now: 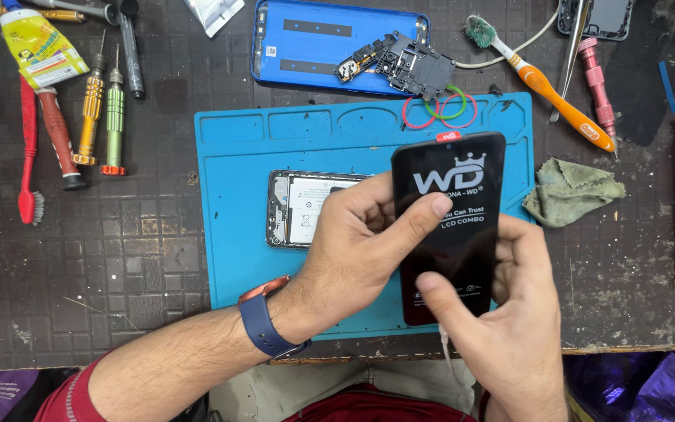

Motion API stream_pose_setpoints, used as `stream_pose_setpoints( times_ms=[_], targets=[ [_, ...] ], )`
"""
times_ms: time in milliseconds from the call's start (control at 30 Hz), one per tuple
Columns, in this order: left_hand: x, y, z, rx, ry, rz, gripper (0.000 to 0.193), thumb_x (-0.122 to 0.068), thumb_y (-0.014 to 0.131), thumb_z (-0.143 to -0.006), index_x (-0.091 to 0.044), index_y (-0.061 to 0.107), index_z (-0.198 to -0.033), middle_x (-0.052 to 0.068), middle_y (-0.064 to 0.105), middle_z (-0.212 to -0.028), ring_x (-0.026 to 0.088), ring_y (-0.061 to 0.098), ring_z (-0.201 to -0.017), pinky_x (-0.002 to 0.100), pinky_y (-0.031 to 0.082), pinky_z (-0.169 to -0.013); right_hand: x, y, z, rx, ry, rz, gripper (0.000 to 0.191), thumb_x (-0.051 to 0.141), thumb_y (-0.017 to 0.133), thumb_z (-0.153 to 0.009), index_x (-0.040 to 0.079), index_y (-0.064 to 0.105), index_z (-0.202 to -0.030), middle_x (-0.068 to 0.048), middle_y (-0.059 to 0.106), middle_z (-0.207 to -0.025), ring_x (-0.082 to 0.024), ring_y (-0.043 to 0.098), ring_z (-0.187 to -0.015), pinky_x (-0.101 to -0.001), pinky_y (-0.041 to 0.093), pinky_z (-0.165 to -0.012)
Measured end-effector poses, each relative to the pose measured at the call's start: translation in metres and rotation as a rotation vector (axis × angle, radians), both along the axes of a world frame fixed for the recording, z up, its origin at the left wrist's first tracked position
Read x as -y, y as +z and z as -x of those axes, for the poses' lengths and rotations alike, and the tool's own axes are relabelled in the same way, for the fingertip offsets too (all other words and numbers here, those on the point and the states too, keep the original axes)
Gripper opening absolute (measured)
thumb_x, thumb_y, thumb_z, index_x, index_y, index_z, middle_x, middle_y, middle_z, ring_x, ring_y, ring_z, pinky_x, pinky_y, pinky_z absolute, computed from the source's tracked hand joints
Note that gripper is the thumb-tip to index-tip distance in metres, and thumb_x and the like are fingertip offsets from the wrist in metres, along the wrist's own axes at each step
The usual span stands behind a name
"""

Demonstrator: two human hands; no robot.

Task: The person cleans the inside of a disassembled smartphone housing with a toothbrush, then fits a replacement LCD screen combo onto the phone frame, pressing it into place and testing it while the phone is connected to a charging cable. They repeatedly align and press the screen assembly against the frame to seat it.

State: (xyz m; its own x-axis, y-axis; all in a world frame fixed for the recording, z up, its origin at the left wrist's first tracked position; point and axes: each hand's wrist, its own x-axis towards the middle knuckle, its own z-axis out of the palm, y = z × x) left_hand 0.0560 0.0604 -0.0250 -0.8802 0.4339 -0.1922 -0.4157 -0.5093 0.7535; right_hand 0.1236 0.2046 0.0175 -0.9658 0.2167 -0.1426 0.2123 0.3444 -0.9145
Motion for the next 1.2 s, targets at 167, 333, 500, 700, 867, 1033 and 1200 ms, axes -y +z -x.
stream_pose_setpoints(
  times_ms=[167, 333, 500, 700, 867, 1033, 1200],
  targets=[
    [0.000, 0.001, 0.003, -0.003, 0.030, -0.069, 0.029, -0.013, 0.067, -0.104, 0.003, 0.065, -0.128, 0.006, 0.074, -0.110, 0.007, 0.068, -0.098, 0.025, 0.059, -0.086, -0.007, -0.008, -0.001, -0.023, -0.037, 0.120, 0.046, -0.007, 0.070, -0.089, -0.006, 0.051, -0.131, -0.012, 0.069, -0.116, -0.013, 0.068, -0.103, -0.0257, 0.057, -0.088],
    [0.001, -0.002, 0.003, -0.009, 0.005, -0.099, 0.028, -0.015, 0.069, -0.105, 0.003, 0.066, -0.126, 0.007, 0.075, -0.110, 0.008, 0.068, -0.097, 0.025, 0.058, -0.084, -0.006, -0.012, -0.006, -0.071, -0.078, 0.180, 0.039, -0.008, 0.070, -0.090, -0.006, 0.054, -0.126, -0.012, 0.069, -0.114, -0.012, 0.069, -0.103, -0.0261, 0.059, -0.090],
    [0.001, -0.004, 0.001, 0.032, -0.021, -0.138, 0.032, -0.023, 0.067, -0.106, 0.002, 0.064, -0.126, 0.005, 0.073, -0.111, 0.008, 0.066, -0.099, 0.026, 0.057, -0.088, -0.008, -0.014, -0.011, -0.074, -0.075, 0.151, 0.035, -0.005, 0.071, -0.090, -0.007, 0.057, -0.122, -0.011, 0.072, -0.107, -0.012, 0.070, -0.097, -0.0249, 0.058, -0.085],
    [0.001, -0.009, 0.003, 0.038, -0.055, -0.146, 0.036, -0.029, 0.064, -0.108, 0.001, 0.062, -0.127, 0.005, 0.071, -0.111, 0.008, 0.065, -0.100, 0.026, 0.056, -0.088, -0.016, -0.009, -0.014, -0.121, -0.153, 0.193, 0.019, 0.005, 0.066, -0.106, -0.009, 0.064, -0.118, -0.008, 0.067, -0.099, -0.008, 0.060, -0.086, -0.0226, 0.049, -0.080],
    [0.003, -0.009, 0.003, 0.045, -0.117, -0.165, 0.035, -0.029, 0.063, -0.107, 0.001, 0.061, -0.126, 0.006, 0.072, -0.112, 0.010, 0.067, -0.100, 0.028, 0.057, -0.088, -0.023, -0.008, -0.006, -0.062, -0.211, 0.370, 0.014, 0.003, 0.066, -0.101, -0.007, 0.066, -0.111, -0.009, 0.069, -0.093, -0.011, 0.061, -0.077, -0.0251, 0.049, -0.068],
    [0.004, -0.010, 0.003, 0.041, -0.154, -0.162, 0.036, -0.029, 0.062, -0.108, 0.002, 0.062, -0.126, 0.007, 0.072, -0.112, 0.011, 0.067, -0.101, 0.029, 0.058, -0.089, -0.033, -0.010, 0.000, -0.038, -0.155, 0.478, 0.011, 0.000, 0.067, -0.098, -0.007, 0.067, -0.106, -0.011, 0.069, -0.089, -0.013, 0.061, -0.071, -0.0266, 0.048, -0.062],
    [0.002, -0.013, 0.003, 0.015, -0.135, -0.148, 0.036, -0.028, 0.063, -0.108, 0.002, 0.063, -0.128, 0.007, 0.072, -0.115, 0.011, 0.066, -0.104, 0.028, 0.056, -0.092, -0.038, -0.013, -0.002, -0.038, -0.151, 0.454, 0.010, -0.001, 0.071, -0.094, -0.007, 0.068, -0.102, -0.010, 0.067, -0.089, -0.013, 0.061, -0.070, -0.0263, 0.047, -0.060]
  ],
)
